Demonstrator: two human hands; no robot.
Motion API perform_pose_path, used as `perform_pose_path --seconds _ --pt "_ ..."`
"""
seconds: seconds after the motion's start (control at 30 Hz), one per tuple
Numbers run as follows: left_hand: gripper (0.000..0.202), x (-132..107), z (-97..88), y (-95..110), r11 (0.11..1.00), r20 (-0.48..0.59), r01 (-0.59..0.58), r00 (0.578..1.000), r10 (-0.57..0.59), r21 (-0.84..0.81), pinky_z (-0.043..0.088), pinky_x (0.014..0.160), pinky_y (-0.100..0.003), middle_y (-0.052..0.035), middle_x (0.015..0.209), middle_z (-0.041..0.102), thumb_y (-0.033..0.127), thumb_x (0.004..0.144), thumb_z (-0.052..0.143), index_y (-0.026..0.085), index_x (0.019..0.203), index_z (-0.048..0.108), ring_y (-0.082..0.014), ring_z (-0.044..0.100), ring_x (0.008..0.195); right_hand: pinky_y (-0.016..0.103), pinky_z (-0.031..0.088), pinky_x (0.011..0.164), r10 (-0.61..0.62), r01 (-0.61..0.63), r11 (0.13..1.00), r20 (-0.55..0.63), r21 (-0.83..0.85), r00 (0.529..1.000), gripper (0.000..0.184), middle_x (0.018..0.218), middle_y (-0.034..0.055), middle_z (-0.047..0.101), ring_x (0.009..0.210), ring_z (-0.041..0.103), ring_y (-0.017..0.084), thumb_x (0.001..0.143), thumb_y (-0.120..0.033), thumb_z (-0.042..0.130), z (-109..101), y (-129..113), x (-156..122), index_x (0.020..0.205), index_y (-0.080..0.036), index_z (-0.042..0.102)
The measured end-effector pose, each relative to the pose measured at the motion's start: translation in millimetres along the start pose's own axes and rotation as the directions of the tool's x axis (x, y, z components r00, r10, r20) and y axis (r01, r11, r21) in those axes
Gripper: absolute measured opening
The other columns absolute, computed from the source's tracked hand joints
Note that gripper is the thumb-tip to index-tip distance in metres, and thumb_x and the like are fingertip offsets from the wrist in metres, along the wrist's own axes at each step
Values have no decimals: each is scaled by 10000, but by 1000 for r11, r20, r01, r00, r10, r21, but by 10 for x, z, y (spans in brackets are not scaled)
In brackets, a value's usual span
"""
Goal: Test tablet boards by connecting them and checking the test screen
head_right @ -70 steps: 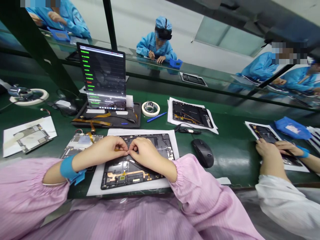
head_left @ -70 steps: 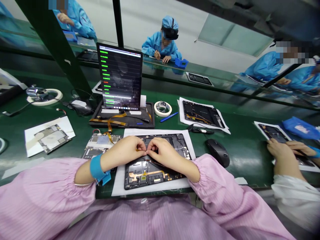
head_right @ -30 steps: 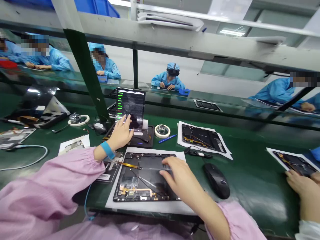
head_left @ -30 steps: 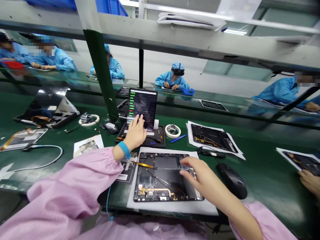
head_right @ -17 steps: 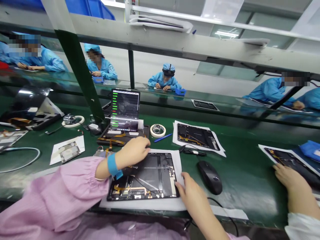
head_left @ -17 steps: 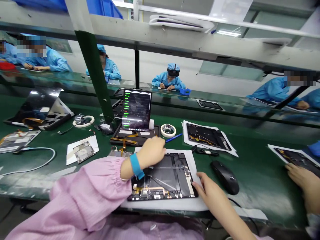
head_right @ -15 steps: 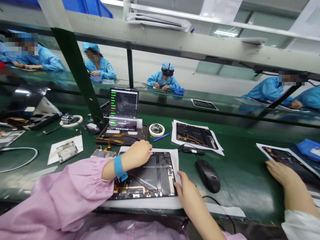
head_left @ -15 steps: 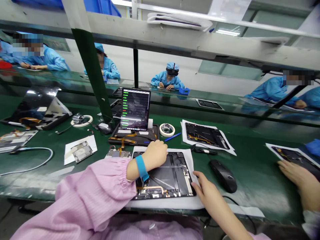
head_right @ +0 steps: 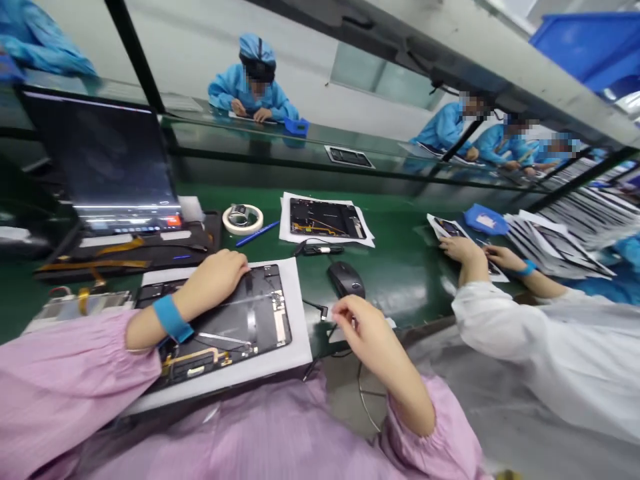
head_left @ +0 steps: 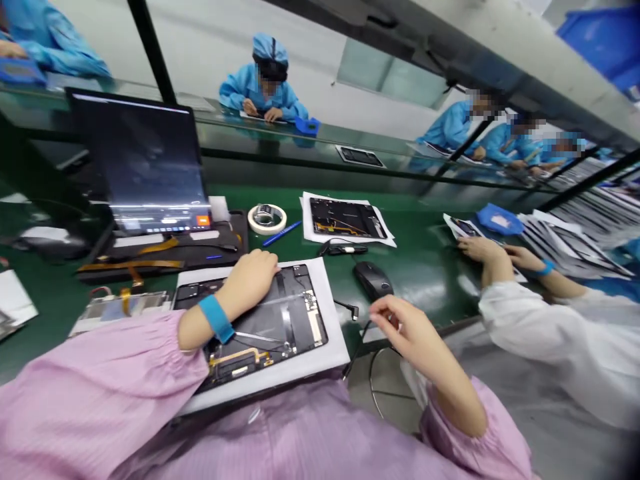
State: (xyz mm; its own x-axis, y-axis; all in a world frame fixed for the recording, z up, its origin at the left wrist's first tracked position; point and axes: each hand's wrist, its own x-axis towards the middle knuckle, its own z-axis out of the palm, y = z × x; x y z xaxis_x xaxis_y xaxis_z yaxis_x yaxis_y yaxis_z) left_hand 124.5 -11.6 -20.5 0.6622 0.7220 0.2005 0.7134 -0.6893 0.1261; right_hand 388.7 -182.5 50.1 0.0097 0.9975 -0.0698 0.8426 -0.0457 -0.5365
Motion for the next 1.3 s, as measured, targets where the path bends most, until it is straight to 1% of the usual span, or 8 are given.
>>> perform_pose_path --seconds 0.07,0.17,0.3,0.43,0.5,0.6,0.77,1.3 --pt "228 -8 -14 1 999 -26 -22 999 21 -36 429 777 -389 -102 839 621 245 966 447 129 834 593 -287 554 853 268 433 703 -53 57 998 167 -23 985 29 882 14 576 782 538 134 871 -199 517 -49 -36 -132 872 -196 546" --pt "248 -15 -50 32 977 38 55 998 -48 -204 438 734 -349 -81 846 639 274 984 381 151 887 573 -260 588 811 309 437 788 -123 152 985 287 -78 950 198 980 32 555 899 519 165 780 -108 594 109 -96 -277 945 -193 527" --pt "251 -3 -64 64 933 188 175 975 -119 -315 428 646 -317 -58 837 673 319 976 329 185 966 541 -248 629 739 371 429 832 -226 265 953 240 -145 944 205 1025 66 554 954 507 204 756 -35 537 329 -91 -273 897 -182 555" --pt "260 -3 -48 52 925 186 171 976 -112 -340 419 641 -313 -56 831 674 343 958 327 197 933 541 -250 630 738 289 473 754 -214 167 962 221 214 951 64 909 38 634 806 588 144 866 -187 540 288 -11 -55 885 -183 601" --pt "268 -10 -48 44 924 172 160 979 -105 -348 413 633 -312 -55 818 672 352 953 328 199 921 545 -248 627 726 258 470 668 -144 82 950 189 300 971 188 855 25 650 671 572 110 924 -289 494 272 19 96 979 -182 639" --pt "277 -21 -63 48 907 145 123 987 -70 -402 406 623 -302 -48 816 670 366 950 338 203 901 556 -238 623 720 266 461 704 -160 126 959 119 253 980 291 880 35 638 739 569 118 965 -318 422 316 35 290 1083 -197 660" --pt "265 -35 -69 83 885 165 94 986 -20 -456 396 607 -289 -42 803 663 371 946 368 203 897 568 -228 609 705 276 464 789 -249 245 954 2 171 969 221 881 38 609 844 572 131 923 -244 515 409 50 373 1055 -195 686" --pt "265 -10 2 72 860 184 119 982 -30 -497 402 619 -301 -41 807 662 374 938 377 203 875 570 -231 602 718 330 486 762 -371 373 928 -71 2 926 215 891 59 625 852 573 167 918 -223 511 558 102 334 1045 -196 683"
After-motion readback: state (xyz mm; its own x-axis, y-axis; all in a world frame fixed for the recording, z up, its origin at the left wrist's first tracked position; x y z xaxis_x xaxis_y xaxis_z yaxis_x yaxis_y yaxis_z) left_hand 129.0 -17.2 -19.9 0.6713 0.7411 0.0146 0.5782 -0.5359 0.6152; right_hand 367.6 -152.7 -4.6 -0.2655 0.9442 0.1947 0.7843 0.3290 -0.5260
